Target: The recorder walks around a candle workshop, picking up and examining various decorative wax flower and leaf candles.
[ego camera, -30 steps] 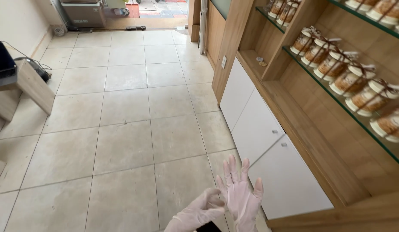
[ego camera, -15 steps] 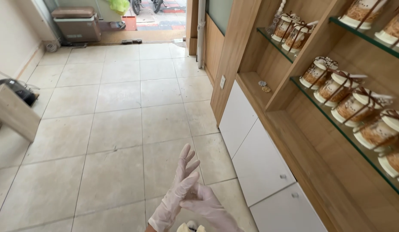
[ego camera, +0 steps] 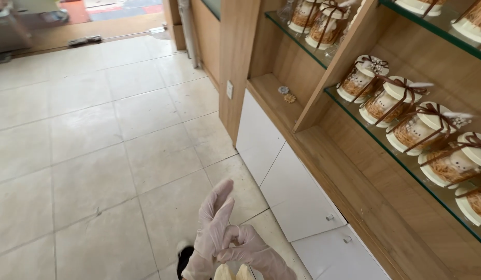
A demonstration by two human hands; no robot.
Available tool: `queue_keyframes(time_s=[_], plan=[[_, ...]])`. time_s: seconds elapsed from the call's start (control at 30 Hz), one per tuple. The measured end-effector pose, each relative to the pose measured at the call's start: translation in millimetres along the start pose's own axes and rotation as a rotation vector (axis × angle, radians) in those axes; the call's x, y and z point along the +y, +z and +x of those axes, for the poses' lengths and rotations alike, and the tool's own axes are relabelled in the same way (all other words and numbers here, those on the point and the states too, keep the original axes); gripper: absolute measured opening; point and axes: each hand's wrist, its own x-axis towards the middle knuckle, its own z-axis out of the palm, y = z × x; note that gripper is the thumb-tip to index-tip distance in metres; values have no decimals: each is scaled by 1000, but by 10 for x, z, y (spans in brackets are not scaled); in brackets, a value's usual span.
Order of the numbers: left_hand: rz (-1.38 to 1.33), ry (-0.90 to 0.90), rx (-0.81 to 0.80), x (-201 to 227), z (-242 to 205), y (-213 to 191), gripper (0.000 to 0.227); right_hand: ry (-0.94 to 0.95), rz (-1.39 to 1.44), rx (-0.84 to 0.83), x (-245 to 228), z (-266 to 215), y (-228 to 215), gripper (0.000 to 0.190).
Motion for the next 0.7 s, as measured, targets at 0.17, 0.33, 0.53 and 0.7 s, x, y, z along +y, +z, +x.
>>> queue_keyframes(time_s=[0.17,0.33,0.53,0.7], plan=[[-116,33,-225,-433,940,-306,37,-157,129,160,29,613,-481,19],[-57,36,-354,-128,1816,-598,27,-497,276,426,-373,1134,-792,15],[-20,-108,-271,-37,2799,-1078,19,-816,489,776,-652,1665,-1284,15],[7,-204,-281,-84,3489,-1290,19,-865,756,1016,-752,2027,-1441,16]])
